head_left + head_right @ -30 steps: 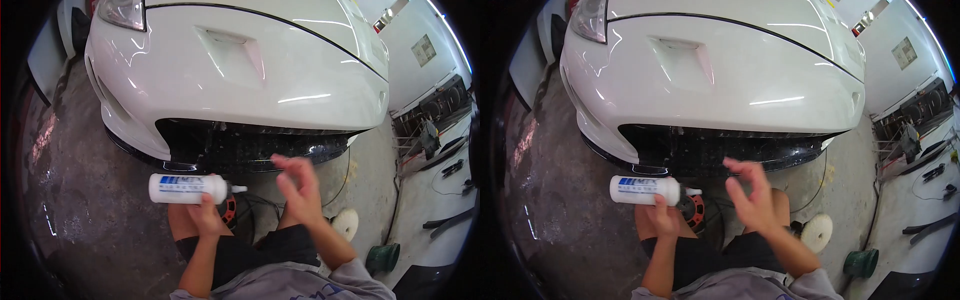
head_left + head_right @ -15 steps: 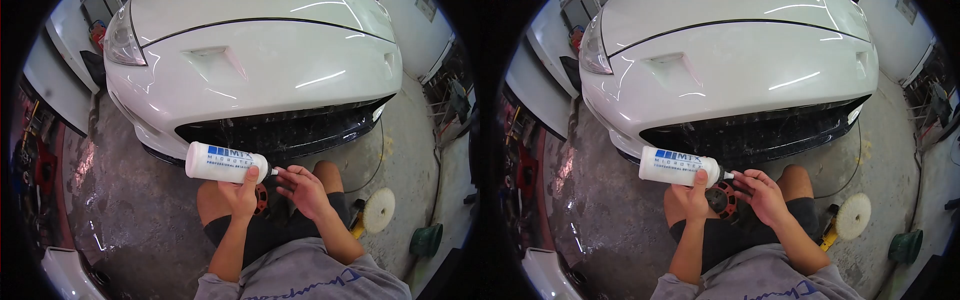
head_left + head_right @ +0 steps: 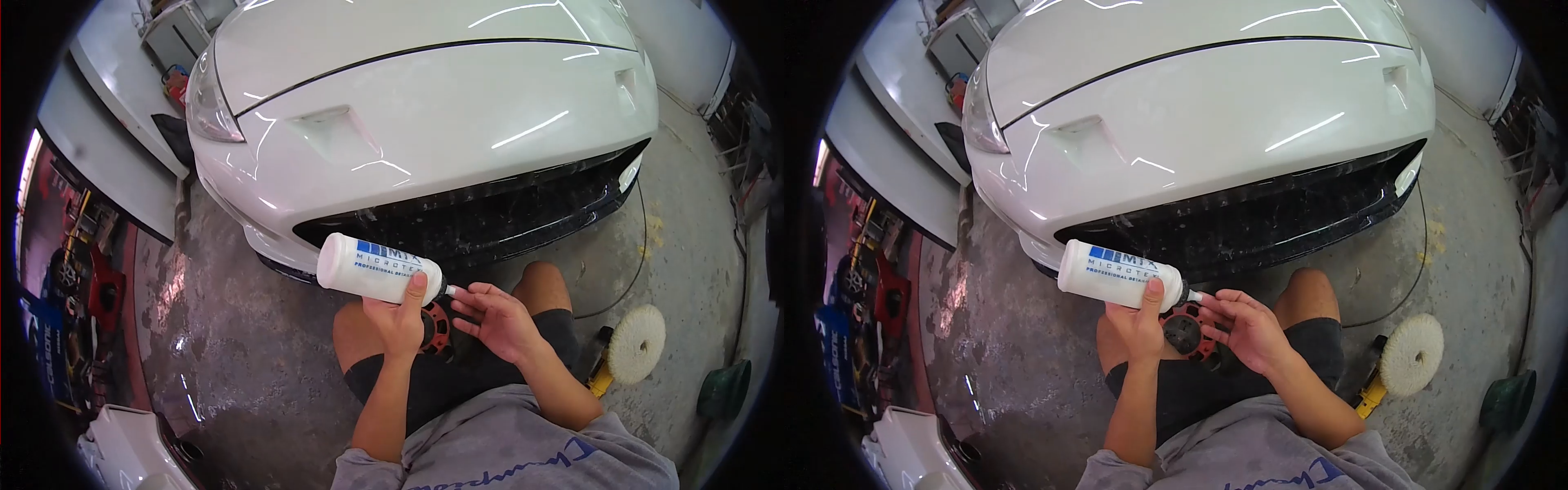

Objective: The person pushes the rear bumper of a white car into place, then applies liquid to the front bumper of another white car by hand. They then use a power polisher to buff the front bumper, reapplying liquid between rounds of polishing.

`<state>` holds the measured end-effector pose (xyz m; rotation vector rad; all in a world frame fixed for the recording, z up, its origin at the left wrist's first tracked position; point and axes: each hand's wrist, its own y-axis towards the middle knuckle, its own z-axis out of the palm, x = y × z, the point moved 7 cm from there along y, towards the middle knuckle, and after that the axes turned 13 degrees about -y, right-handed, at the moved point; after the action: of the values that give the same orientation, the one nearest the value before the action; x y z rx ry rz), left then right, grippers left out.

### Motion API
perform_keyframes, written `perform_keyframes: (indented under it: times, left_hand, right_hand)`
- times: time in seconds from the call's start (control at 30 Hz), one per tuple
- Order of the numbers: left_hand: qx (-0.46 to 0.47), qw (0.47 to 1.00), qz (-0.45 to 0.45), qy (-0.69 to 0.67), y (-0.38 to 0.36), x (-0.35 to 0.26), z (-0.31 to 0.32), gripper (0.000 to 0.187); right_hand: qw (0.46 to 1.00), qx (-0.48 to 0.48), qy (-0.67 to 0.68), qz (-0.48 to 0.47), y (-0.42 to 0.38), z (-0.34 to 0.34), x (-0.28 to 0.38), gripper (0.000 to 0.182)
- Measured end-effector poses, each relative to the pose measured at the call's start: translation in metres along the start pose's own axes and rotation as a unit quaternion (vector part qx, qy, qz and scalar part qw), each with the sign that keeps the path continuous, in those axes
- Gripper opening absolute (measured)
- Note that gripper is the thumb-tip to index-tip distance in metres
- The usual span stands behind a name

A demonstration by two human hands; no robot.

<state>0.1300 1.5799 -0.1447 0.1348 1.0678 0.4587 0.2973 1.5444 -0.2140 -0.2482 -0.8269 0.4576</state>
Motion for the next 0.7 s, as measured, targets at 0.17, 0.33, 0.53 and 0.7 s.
perform_keyframes:
  times: [0.17, 0.33, 0.53, 0.7]
  left_hand:
    - [0.012, 1.0, -0.001, 0.016, -0.002, 0.002, 0.007, 0.033]
    - [0.05, 0.998, 0.008, 0.041, -0.002, -0.003, 0.014, 0.035]
    - [0.075, 0.996, -0.012, 0.047, -0.003, -0.006, 0.021, 0.036]
    - [0.06, 0.997, 0.022, 0.039, -0.001, -0.008, 0.024, 0.035]
  right_hand:
    - [0.999, 0.006, 0.036, 0.019, 0.001, -0.006, -0.005, 0.016]
    - [0.997, 0.0, 0.068, 0.029, 0.002, -0.005, -0.004, 0.015]
    - [0.997, 0.004, 0.076, 0.021, 0.004, -0.011, -0.006, 0.014]
    - [0.996, 0.021, 0.085, 0.025, 0.003, -0.012, -0.008, 0.013]
